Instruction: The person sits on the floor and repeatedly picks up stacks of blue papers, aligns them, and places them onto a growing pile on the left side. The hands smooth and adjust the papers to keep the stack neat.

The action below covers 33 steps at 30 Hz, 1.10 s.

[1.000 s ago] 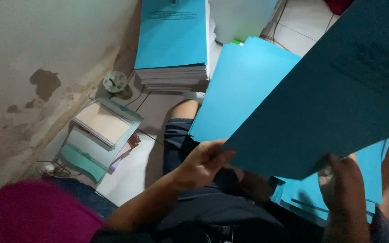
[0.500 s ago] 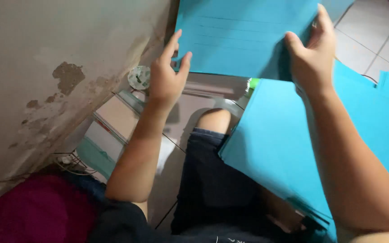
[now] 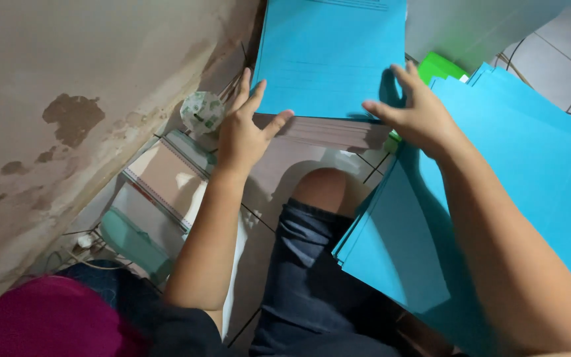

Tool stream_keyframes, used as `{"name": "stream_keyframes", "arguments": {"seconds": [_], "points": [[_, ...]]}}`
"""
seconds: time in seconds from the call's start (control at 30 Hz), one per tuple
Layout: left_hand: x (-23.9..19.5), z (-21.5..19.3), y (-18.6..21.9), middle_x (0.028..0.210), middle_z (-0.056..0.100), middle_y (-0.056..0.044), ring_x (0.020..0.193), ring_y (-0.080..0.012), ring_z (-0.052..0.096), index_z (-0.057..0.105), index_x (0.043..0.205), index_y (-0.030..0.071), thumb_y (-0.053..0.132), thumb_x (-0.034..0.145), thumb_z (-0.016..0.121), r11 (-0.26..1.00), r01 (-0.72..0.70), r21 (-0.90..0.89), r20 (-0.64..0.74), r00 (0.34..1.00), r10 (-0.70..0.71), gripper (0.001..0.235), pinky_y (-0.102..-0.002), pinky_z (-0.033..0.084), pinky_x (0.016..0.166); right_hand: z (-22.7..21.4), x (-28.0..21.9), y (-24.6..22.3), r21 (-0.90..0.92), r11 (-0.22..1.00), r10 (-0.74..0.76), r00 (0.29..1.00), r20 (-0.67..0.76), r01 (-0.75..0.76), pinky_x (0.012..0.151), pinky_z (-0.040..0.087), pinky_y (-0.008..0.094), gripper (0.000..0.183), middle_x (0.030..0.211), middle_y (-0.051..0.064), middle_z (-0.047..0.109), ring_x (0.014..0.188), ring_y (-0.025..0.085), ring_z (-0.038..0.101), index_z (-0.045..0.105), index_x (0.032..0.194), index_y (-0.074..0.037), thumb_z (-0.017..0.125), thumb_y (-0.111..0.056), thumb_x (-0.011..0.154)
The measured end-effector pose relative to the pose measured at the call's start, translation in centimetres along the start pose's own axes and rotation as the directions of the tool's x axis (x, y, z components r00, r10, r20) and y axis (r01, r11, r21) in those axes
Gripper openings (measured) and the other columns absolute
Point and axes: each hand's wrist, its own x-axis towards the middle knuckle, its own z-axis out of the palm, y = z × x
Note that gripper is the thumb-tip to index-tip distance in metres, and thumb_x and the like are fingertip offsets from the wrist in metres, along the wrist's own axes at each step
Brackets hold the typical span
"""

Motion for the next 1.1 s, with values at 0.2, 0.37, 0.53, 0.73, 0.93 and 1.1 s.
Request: {"name": "stream_keyframes", "arguments": {"seconds": [0.2,0.37,0.53,0.73,0.93,1.1], "points": [[0.3,-0.5,-0.2,0.155,0.047,-0.019,0.140,-0.0392,0.050,0.057,0.144,0.000,0.054,0.090,0.079,0.995,0.000,-0.096,-0.027,1.000,-0.003,0.079,-0.050,0.049,0.110,1.2,-0.7,1.6,-0.074,0.995,-0.066,0.998,-0.003,0.065,0.115,0.034,0.049,0.106,0.168,0.020,0.018,0.148,0.041,0.027,0.031,0.161,-0.003,0.085,-0.046,0.080],[0.4,-1.1,0.0,0.150,0.051,-0.026,0.136,-0.0457,0.050,0.058,0.144,-0.002,0.057,0.090,0.082,0.990,-0.023,-0.140,-0.036,0.999,0.018,0.083,-0.052,0.048,0.107,1.7,-1.5,0.5,-0.209,0.970,-0.147,0.985,-0.090,0.126,0.102,0.049,0.055,0.095,0.159,0.033,0.035,0.133,0.056,0.045,0.048,0.153,0.006,0.090,-0.043,0.082],[0.0,-1.1,0.2,0.156,0.046,-0.024,0.139,-0.0451,0.047,0.056,0.146,-0.001,0.050,0.086,0.087,0.991,-0.009,-0.130,0.008,1.000,0.011,0.085,-0.053,0.048,0.109,1.0,-4.7,-2.6,-0.191,0.977,-0.106,0.992,-0.061,0.093,0.099,0.051,0.059,0.080,0.156,0.040,0.035,0.131,0.062,0.043,0.048,0.148,0.014,0.083,-0.026,0.088],[0.1,-1.0,0.2,0.157,0.045,-0.023,0.140,-0.0441,0.045,0.054,0.147,-0.001,0.050,0.088,0.087,0.991,0.017,-0.132,0.007,1.000,-0.016,0.085,-0.053,0.047,0.110,1.4,-3.0,-0.5,-0.177,0.979,-0.118,0.988,-0.101,0.099,0.099,0.052,0.052,0.083,0.159,0.032,0.036,0.134,0.057,0.044,0.048,0.151,0.008,0.086,-0.030,0.088],[0.2,-0.8,0.1,0.156,0.046,-0.023,0.142,-0.0429,0.044,0.052,0.149,0.000,0.051,0.090,0.085,0.990,0.018,-0.142,-0.009,1.000,-0.020,0.085,-0.052,0.047,0.111,1.4,-3.1,-0.6,-0.076,0.990,-0.131,0.984,-0.123,0.122,0.101,0.051,0.054,0.081,0.156,0.036,0.038,0.134,0.059,0.043,0.049,0.148,0.012,0.086,-0.028,0.088],[0.3,-0.8,0.0,0.158,0.045,-0.020,0.143,-0.0405,0.043,0.051,0.150,0.000,0.052,0.091,0.085,0.988,0.037,-0.149,0.006,0.999,-0.036,0.086,-0.051,0.045,0.112,2.1,-2.3,0.5,-0.063,0.989,-0.139,0.977,-0.164,0.131,0.101,0.051,0.052,0.084,0.156,0.034,0.040,0.135,0.056,0.044,0.049,0.149,0.009,0.089,-0.029,0.087]]}}
